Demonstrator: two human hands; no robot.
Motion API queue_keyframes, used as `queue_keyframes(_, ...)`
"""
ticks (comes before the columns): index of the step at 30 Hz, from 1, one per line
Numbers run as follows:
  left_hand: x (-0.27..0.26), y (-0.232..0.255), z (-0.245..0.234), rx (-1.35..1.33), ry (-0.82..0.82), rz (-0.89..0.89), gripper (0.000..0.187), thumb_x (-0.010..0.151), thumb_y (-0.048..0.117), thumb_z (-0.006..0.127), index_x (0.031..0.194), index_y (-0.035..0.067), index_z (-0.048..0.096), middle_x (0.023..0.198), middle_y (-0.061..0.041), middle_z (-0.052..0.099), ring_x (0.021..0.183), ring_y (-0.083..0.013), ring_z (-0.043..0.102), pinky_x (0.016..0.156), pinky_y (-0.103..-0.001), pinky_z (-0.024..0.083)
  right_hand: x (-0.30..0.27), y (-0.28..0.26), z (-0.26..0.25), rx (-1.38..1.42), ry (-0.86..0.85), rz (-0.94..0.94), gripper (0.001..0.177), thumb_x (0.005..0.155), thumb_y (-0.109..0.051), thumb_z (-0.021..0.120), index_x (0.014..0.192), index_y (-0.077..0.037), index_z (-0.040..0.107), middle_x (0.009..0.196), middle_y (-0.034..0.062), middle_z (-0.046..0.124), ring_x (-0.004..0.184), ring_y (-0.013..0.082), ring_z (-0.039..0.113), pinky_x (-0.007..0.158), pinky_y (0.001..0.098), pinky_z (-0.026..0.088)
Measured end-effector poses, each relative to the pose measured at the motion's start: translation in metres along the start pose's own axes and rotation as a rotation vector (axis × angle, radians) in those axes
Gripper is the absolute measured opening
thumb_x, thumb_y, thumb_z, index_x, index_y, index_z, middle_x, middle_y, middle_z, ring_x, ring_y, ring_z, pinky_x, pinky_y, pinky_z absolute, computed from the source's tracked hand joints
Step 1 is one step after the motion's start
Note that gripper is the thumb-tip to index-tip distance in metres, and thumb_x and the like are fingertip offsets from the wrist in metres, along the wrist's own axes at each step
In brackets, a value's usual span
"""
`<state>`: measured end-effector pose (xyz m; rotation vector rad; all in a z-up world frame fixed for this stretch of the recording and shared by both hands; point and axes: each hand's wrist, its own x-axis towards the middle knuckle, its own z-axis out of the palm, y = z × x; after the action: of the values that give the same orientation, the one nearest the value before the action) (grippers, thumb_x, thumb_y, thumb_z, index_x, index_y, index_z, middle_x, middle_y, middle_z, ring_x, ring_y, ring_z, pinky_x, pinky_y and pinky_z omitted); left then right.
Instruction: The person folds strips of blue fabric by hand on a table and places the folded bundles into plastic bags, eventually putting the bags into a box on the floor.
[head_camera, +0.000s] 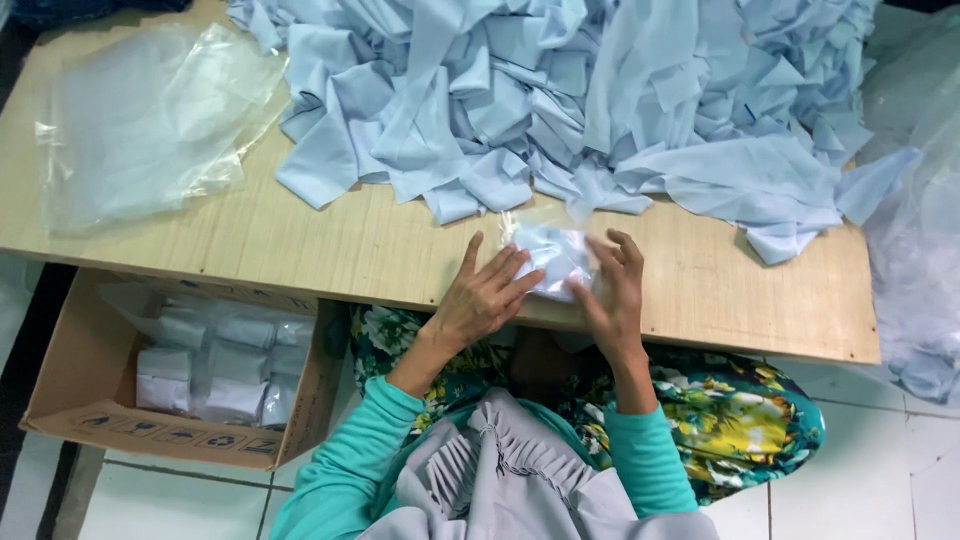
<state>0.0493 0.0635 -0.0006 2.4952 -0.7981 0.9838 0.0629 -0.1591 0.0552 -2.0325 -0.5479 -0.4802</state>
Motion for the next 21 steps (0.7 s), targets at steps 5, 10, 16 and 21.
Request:
queue_keyframes(5, 0.004, -0.004, -0.026, -0.220, 0.039, -0.074, 0.031, 0.103, 0.032, 0.051, 0.123, 0.022, 0.072, 0.122, -0.010, 0.073, 0.116, -0.0279, 0.070, 0.119, -0.064, 0.027, -0.012, -0.004, 0.004, -0.288, -0.151, -0.218, 0.070, 0.075, -0.049, 0.086, 0.138, -0.026, 0.066, 0.168, 0.0145, 0.030, 0.156, 0.0398, 0.022, 0.122, 0.0539, 0.021)
queue_keyframes(10, -0.011, -0.007, -0.065, -0.477, 0.177, -0.318, 0.028, 0.104, 0.034, 0.053, 0.112, 0.019, 0.076, 0.109, -0.004, 0.078, 0.105, -0.0209, 0.075, 0.119, -0.053, 0.036, -0.001, -0.024, 0.023, -0.123, -0.212, -0.303, 0.034, 0.086, -0.048, 0.077, 0.111, -0.024, 0.076, 0.139, 0.0016, 0.068, 0.151, 0.0284, 0.043, 0.128, 0.0446, 0.017)
queue_keyframes(16, -0.064, -0.001, -0.117, -0.799, 0.312, -0.700, 0.053, 0.091, 0.029, 0.080, 0.141, 0.020, 0.062, 0.120, -0.003, 0.075, 0.111, -0.0249, 0.072, 0.107, -0.051, 0.050, -0.002, -0.045, 0.081, 0.177, -0.193, -0.081, 0.023, 0.092, -0.011, 0.087, 0.108, -0.005, 0.073, 0.094, 0.0099, 0.073, 0.087, 0.0289, 0.072, 0.093, 0.0404, 0.053)
queue_keyframes(21, -0.106, -0.009, -0.161, -0.771, 0.457, -1.039, 0.044, 0.096, 0.029, 0.076, 0.135, 0.014, 0.063, 0.099, -0.008, 0.076, 0.096, -0.0179, 0.073, 0.079, -0.040, 0.058, 0.001, -0.074, 0.154, 0.317, -0.417, 0.052, 0.023, 0.096, -0.027, 0.081, 0.089, -0.008, 0.069, 0.063, 0.0049, 0.060, 0.053, 0.0159, 0.055, 0.055, 0.0298, 0.045)
